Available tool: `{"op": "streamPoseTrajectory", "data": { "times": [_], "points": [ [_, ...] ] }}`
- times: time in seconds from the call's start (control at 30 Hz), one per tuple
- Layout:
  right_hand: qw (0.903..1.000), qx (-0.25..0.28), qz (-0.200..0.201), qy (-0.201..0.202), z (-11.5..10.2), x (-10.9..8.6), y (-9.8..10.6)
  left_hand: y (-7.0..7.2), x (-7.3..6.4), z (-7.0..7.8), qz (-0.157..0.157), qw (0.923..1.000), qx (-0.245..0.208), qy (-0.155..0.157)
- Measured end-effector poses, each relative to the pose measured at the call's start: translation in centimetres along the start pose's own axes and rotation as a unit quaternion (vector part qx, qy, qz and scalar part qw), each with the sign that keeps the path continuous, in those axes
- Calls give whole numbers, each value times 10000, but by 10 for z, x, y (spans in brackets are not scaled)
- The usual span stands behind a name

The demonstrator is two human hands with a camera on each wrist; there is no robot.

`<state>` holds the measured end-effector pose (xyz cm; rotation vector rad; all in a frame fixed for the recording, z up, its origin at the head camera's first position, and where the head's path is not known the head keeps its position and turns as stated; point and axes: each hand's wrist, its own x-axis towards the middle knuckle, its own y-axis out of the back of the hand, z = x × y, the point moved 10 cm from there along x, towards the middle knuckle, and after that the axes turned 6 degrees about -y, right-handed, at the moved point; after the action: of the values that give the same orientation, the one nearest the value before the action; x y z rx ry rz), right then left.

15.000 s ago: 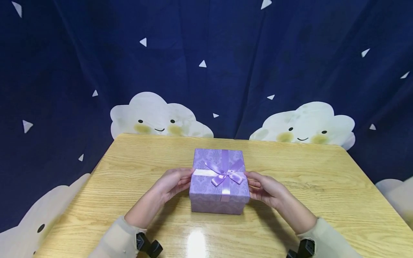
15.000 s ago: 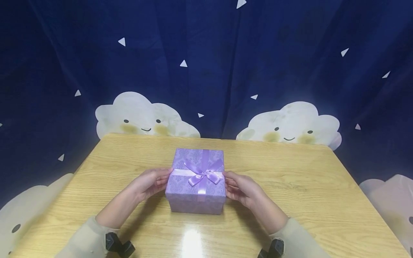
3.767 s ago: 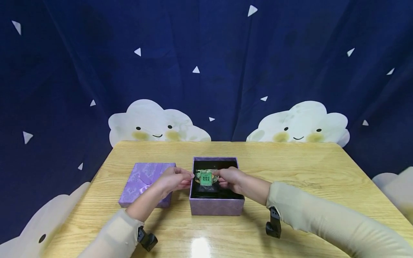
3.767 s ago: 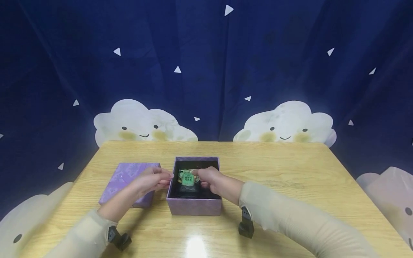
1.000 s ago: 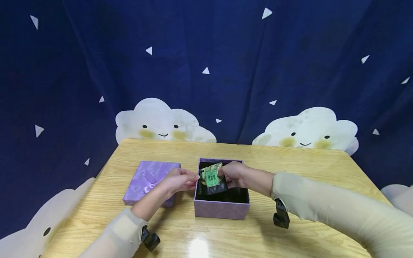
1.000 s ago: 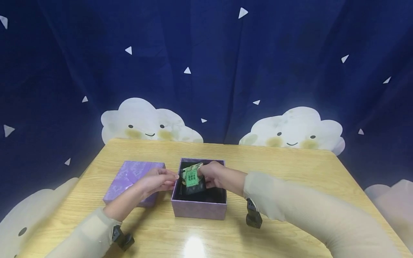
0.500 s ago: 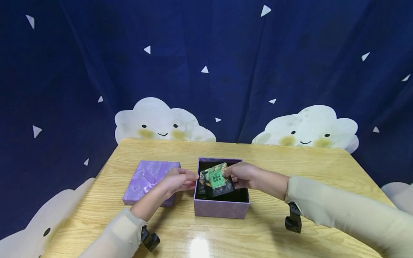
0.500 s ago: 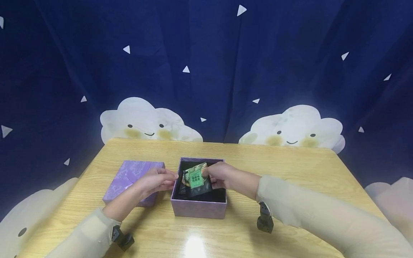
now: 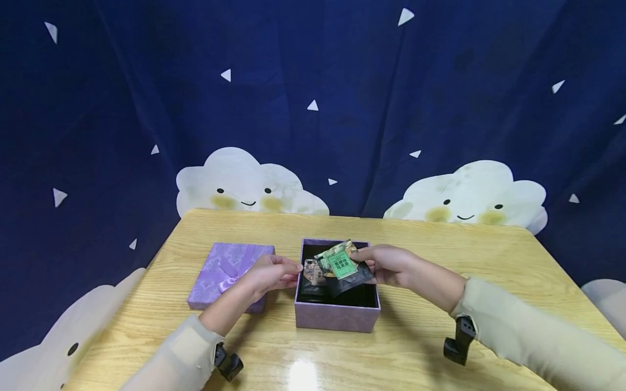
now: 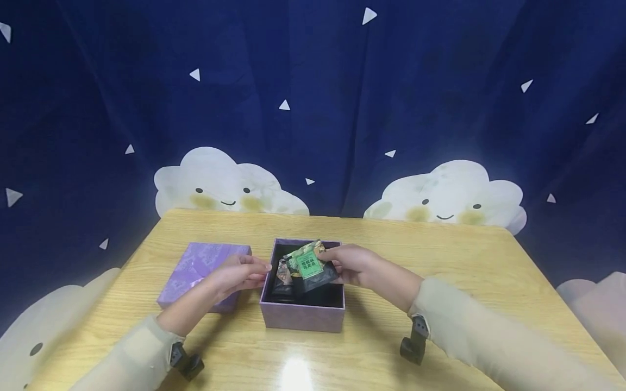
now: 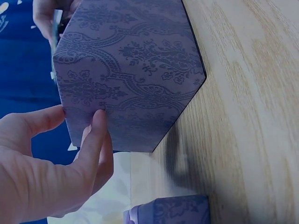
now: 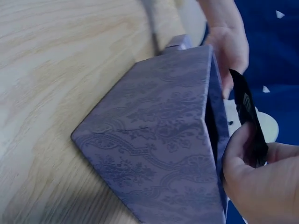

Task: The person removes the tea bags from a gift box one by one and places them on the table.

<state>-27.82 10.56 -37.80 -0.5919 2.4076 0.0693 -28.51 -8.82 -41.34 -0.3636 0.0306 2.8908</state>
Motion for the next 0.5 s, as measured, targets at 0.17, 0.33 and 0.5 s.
{"op": "streamPoseTrajectory", "data": {
  "times": [0.17, 0.33, 0.5],
  "points": [
    [9986, 519, 58, 15, -2, -10, 11, 0, -1, 1, -7, 10000, 40, -24],
    [9957, 920, -8, 56, -3, -14, 22, 1, 1, -2, 31, 10000, 48, 28],
    [9913, 1308, -128, 72, -1, -15, 32, 2, 2, -5, 88, 9999, 0, 63]
  ]
}}
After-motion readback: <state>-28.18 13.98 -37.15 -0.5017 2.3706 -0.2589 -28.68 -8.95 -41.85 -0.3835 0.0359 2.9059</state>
